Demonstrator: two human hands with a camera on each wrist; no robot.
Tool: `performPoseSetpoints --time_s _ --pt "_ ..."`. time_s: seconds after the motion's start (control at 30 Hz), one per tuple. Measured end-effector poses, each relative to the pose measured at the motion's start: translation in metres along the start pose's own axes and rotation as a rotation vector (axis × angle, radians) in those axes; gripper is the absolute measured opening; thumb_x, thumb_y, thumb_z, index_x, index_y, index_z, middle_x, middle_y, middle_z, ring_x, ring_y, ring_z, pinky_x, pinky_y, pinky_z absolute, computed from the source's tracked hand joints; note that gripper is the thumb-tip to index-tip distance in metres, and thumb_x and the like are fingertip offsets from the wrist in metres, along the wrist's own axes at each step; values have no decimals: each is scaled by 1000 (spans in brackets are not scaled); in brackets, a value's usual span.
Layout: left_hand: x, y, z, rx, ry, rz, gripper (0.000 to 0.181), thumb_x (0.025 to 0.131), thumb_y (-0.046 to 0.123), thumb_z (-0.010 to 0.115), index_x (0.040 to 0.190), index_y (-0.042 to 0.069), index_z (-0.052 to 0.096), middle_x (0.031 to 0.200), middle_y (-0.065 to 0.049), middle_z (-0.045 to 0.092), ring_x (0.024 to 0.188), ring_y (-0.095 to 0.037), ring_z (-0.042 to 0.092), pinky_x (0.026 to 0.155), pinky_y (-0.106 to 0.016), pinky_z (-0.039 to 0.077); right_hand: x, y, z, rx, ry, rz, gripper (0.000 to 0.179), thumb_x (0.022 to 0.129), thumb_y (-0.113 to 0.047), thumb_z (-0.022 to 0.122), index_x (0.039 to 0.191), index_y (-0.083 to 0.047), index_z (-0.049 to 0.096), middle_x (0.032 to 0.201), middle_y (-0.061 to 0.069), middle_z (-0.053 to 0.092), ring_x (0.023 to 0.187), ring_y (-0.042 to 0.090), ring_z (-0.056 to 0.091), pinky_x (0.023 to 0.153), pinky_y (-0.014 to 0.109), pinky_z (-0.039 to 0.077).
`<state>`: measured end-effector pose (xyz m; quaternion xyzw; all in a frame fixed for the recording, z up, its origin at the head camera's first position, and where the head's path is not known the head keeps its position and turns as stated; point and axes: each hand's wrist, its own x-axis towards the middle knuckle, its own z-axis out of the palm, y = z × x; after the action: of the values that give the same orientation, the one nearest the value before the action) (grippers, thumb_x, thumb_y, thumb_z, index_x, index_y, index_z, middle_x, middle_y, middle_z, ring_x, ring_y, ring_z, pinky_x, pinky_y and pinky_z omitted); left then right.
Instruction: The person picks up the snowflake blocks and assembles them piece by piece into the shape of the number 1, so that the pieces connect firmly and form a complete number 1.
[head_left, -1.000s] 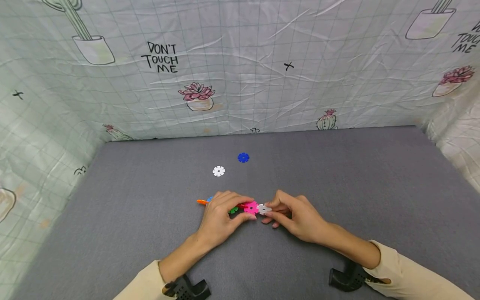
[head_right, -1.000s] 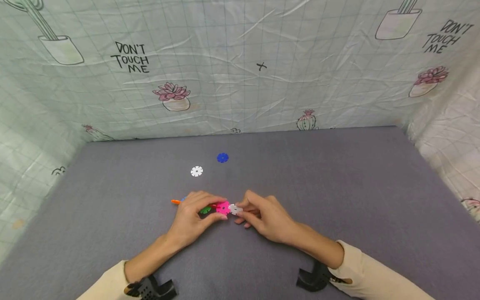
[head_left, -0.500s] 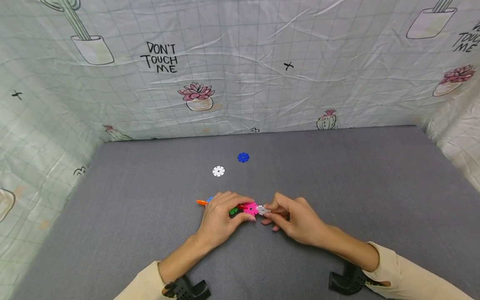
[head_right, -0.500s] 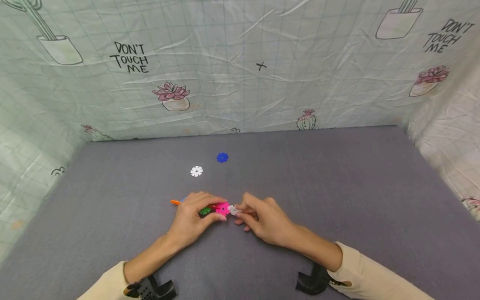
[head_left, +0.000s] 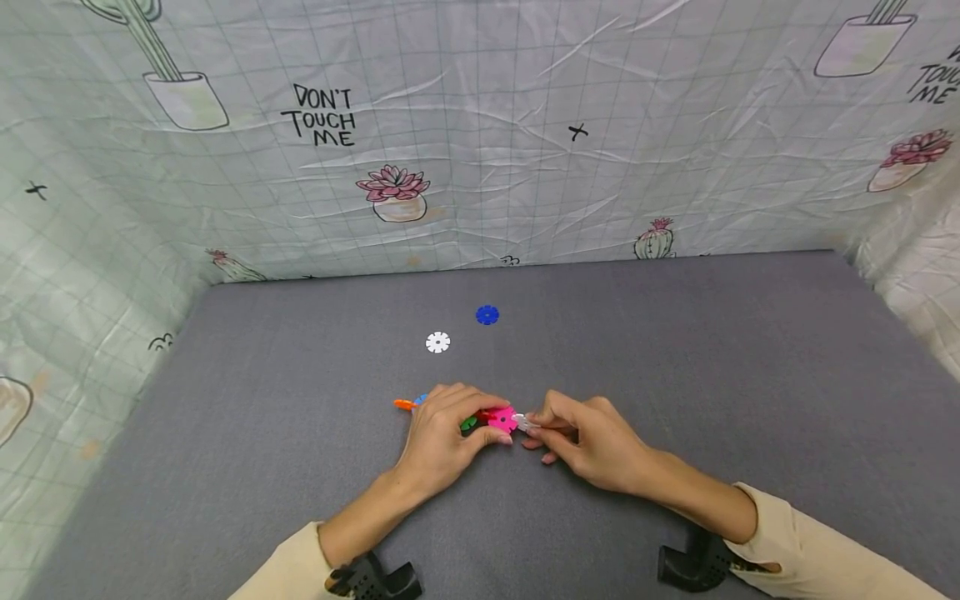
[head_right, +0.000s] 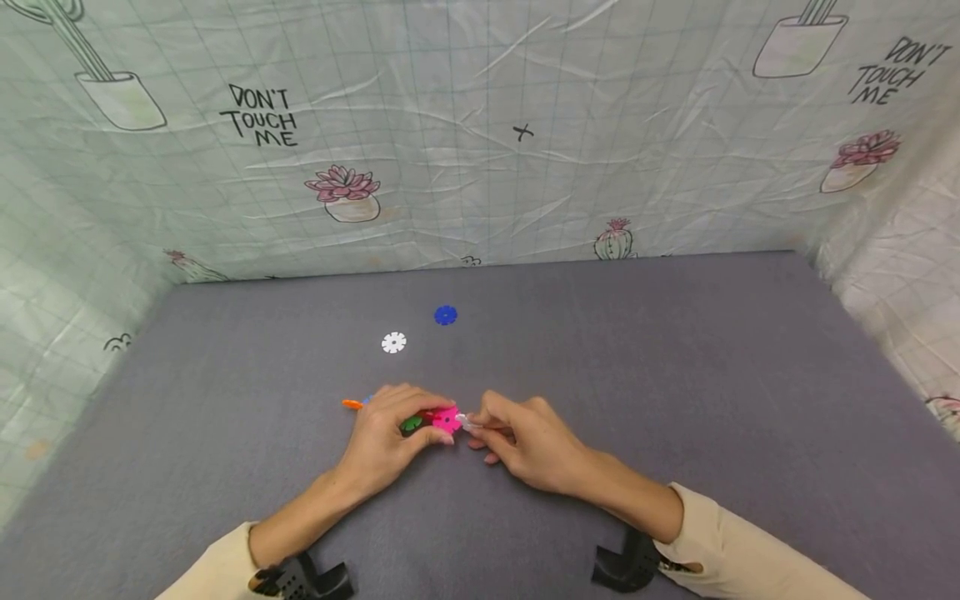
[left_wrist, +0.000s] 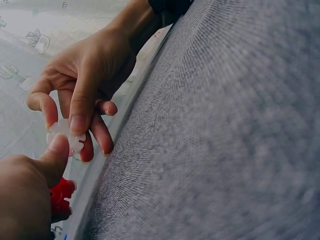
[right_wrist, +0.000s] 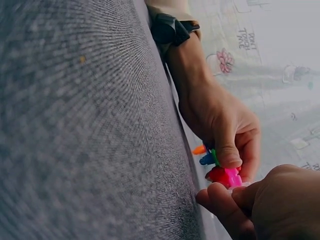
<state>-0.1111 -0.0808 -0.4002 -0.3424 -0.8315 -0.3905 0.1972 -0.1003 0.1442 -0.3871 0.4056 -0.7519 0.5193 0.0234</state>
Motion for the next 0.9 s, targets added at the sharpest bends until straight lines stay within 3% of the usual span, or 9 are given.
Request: performPoseSetpoints --time_s 0.17,0.53,0.73,0.9 --pt "1 1 -1 9 -23 48 39 64 30 85 95 12 73 87 5 70 79 -7 61 82 -29 41 0 2 -2 14 -24 -36 22 83 15 63 87 -3 52 96 22 69 76 19 71 56 19 53" --pt "-2 1 -1 56 -4 25 36 69 32 83 99 13 73 87 6 69 80 -7 61 82 -32 36 1 4 0 -10 38 -29 23 83 14 65 92 -4 54 94 19 70 73 19 71 53 20 52" --pt "-2 -2 2 57 54 44 36 71 29 84 100 12 72 86 7 69 78 -8 60 78 -34 36 3 4 -4 -133 93 28 24 85 5 68 103 -6 60 87 6 72 67 11 67 54 18 51" --pt "-2 -3 3 65 82 44 37 71 27 85 101 11 72 85 7 68 76 -9 59 79 -35 36 3 4 -5 -185 132 80 23 84 2 71 102 -10 63 84 -1 71 67 9 66 54 18 50"
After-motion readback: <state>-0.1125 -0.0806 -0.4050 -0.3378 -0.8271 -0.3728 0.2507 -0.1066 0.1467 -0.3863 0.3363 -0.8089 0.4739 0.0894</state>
